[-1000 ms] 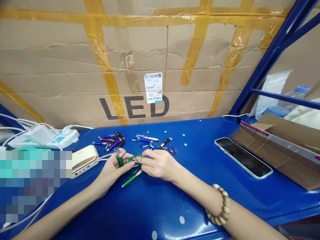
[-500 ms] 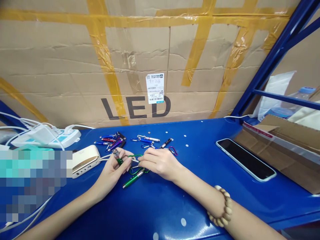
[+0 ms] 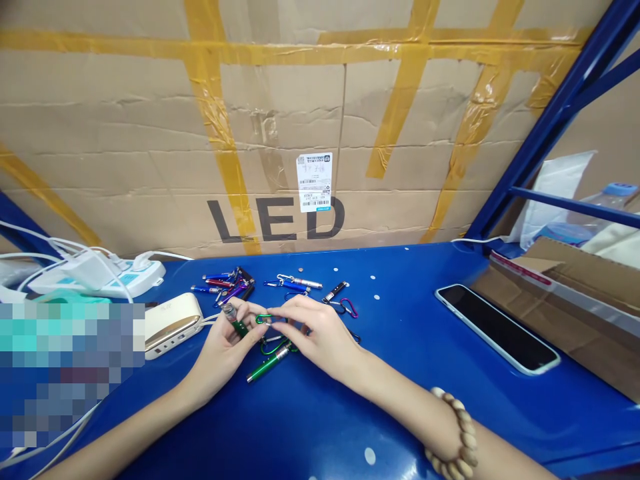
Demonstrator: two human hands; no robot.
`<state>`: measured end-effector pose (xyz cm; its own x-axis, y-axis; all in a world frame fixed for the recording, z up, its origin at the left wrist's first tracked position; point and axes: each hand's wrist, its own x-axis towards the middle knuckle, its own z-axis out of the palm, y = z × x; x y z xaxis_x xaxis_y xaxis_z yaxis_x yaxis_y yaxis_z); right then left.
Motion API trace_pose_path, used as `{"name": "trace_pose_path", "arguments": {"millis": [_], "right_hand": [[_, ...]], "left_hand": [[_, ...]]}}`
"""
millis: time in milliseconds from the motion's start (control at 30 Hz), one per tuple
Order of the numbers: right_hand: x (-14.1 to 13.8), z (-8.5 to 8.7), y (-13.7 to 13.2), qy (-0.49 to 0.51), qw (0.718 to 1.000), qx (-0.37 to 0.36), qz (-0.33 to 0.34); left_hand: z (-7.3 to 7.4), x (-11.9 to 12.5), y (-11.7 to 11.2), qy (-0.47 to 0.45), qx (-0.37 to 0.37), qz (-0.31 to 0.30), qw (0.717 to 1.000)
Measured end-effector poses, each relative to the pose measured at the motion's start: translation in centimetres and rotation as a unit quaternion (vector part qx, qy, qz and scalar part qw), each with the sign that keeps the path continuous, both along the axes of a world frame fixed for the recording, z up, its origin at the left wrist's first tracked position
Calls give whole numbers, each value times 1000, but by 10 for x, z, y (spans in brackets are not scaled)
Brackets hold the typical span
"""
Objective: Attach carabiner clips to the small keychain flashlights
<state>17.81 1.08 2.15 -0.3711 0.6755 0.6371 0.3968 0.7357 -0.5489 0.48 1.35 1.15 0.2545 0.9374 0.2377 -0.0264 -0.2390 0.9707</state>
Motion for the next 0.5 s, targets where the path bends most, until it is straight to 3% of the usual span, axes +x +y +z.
{"name": "trace_pose_path", "arguments": {"millis": [133, 300, 500], "right_hand": [[-5, 6, -3, 72, 989, -128, -27], [-7, 7, -2, 126, 948, -292, -27], [-8, 8, -2, 118, 947, -298, -19]], "left_hand": [[-3, -2, 0, 64, 24, -16, 998], [-5, -5, -1, 116, 62, -22, 991], [-4, -6, -4, 124, 92, -23, 988]]}}
